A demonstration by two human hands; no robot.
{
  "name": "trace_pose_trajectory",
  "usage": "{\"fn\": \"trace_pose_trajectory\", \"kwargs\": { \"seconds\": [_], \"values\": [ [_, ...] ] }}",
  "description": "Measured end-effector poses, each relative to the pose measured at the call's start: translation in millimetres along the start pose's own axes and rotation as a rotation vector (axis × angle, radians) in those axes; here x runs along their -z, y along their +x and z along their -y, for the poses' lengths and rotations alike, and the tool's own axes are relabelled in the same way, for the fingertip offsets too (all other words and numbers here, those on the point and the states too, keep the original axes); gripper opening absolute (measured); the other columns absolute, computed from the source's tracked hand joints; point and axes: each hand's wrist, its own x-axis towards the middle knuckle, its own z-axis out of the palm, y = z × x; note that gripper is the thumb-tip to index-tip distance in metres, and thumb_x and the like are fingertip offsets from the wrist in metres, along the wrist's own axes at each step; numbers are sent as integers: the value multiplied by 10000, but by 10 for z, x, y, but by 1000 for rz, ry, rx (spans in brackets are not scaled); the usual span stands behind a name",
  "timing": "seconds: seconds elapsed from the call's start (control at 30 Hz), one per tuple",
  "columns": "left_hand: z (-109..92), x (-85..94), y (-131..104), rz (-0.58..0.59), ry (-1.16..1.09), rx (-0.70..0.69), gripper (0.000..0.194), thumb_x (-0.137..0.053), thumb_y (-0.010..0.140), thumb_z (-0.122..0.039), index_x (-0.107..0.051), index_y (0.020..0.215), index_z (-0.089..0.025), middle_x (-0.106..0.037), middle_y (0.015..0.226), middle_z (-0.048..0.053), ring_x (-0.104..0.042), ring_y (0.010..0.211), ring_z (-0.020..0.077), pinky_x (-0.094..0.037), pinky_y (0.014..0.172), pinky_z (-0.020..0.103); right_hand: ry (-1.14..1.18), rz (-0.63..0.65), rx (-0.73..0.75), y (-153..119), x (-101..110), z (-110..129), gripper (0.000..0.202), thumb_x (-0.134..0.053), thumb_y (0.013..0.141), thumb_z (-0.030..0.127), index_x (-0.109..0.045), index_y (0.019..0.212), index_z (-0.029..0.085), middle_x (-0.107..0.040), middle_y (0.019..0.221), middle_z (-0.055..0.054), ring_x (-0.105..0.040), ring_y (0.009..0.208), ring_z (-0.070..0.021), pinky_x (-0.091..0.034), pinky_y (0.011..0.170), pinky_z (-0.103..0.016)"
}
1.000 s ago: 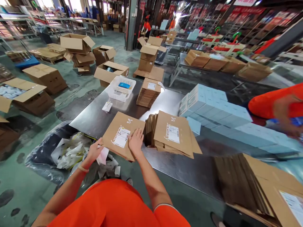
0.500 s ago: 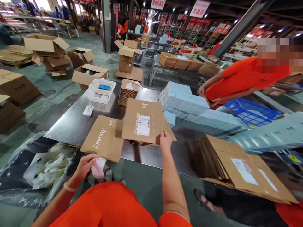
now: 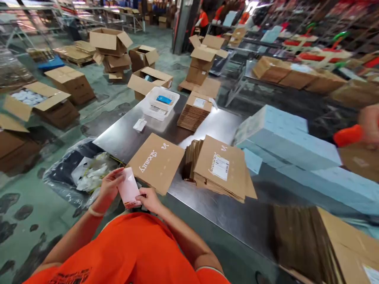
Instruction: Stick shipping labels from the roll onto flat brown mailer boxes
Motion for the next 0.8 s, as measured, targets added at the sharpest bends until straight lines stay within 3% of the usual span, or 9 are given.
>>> {"fn": "trace_pose_trajectory", "kwargs": {
  "seconds": [0.1,0.17,0.23,0.33,0.43,0.53,0.63,0.8],
  "values": [
    [86,167,85,-168,-88,180,819,-979,577,-539,-700,1235,-139,-691,688,-27,-630,585,146,-517,591,264,108,-150,-14,122,-104,14,280,-791,729,394,-702,942,236,-542,612,83,-497,579,-133,-427,592,-254],
    [190,221,13,-91,-130,233,930,-885,702,-679,-594,1419,-164,-686,691,-29,-664,595,178,-526,586,282,150,-240,6,213,-100,80,349,-785,700,365,-683,1013,247,-497,597,106,-449,553,-124,-391,571,-244],
    [276,225,-110,90,-135,194,976,-915,688,-668,-561,1470,-203,-730,750,-16,-695,638,187,-543,622,288,157,-252,5,293,-105,130,299,-773,694,368,-680,948,240,-492,589,102,-441,548,-122,-376,564,-243],
    [309,190,-232,263,-41,127,812,-1059,490,-426,-739,1190,-166,-782,805,11,-694,668,169,-547,674,278,126,-234,-22,347,-133,128,226,-767,706,380,-701,859,228,-573,617,65,-501,574,-136,-409,577,-256],
    [270,141,-220,268,62,117,555,-1032,473,-331,-804,938,-131,-809,819,55,-710,700,191,-562,716,305,71,-280,-5,306,-131,63,204,-771,739,394,-742,853,227,-638,645,35,-545,587,-157,-442,577,-273],
    [262,70,-158,252,172,96,471,-984,521,-306,-829,932,-136,-823,838,73,-738,759,225,-575,767,332,-87,-396,134,187,-103,-13,163,-737,843,400,-779,842,243,-697,705,-3,-629,672,-193,-520,652,-311],
    [300,-17,-99,264,238,124,482,-961,528,-293,-827,967,-144,-827,855,79,-749,787,242,-584,783,349,-303,-515,298,47,-103,-85,217,-653,960,366,-789,832,255,-792,977,-68,-732,921,-228,-581,850,-354],
    [346,-66,30,367,287,177,491,-972,498,-274,-846,950,-128,-835,872,86,-747,803,248,-580,799,346,-523,-592,348,-2,10,-88,227,-579,1014,309,-709,838,250,-773,1191,-101,-715,1132,-247,-564,986,-396]
  ]
}}
